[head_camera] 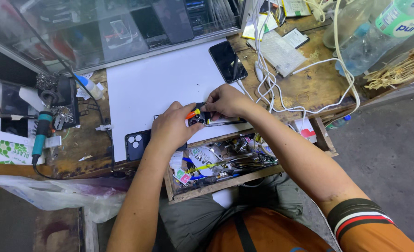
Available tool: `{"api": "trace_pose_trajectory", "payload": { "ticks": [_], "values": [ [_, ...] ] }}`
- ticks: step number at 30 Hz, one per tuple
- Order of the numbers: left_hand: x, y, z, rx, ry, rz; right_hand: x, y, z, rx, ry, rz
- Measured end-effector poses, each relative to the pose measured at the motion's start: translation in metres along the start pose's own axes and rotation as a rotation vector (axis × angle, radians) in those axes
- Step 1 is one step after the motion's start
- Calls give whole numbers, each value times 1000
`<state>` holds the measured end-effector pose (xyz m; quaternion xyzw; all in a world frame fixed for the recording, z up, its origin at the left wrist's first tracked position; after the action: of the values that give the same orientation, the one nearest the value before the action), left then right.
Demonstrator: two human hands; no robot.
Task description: The person uses a small screwdriver to remove screws from the back of a disassembled smartphone. They then remove the camera module and place it on the table. The person continues to unscrew components and reposition the phone on the workbench.
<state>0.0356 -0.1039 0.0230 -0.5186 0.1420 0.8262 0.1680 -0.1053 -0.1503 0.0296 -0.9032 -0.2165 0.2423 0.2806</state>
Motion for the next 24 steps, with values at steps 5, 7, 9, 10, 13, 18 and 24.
{"api": "trace_pose_trajectory", "payload": {
  "ticks": [5, 7, 9, 10, 13, 18, 24],
  "values": [
    [2, -3, 3, -19, 3, 5, 0, -4, -1, -43, 18, -11],
    [2, -4, 5, -26, -8, 4, -2, -7, -2, -62, 24, -1],
    [1, -4, 7, -18, -4, 17, -2, -9, -3, -61, 24, 1],
    [1, -4, 9, -14, -2, 21, -2, -10, -3, -60, 27, 1],
    [1, -4, 11, -22, 5, 11, -3, -15, -5, -67, 45, -13],
    [1, -4, 13, -47, 30, -18, -5, -24, -5, -51, 38, 2],
    [-1, 0, 11, -104, -6, -77, -4, -28, -7, -67, 69, -17]
  ]
}}
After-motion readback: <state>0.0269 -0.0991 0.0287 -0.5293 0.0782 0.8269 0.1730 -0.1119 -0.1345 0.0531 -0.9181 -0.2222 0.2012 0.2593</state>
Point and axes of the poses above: each hand's wrist, its own y-axis towards the middle knuckle, its own x-axis out of the palm, z = x × y, the point moved 7 cm from there along y, towards the middle knuckle, and after that the axes turned 15 degrees about x, right-handed, at the moved point
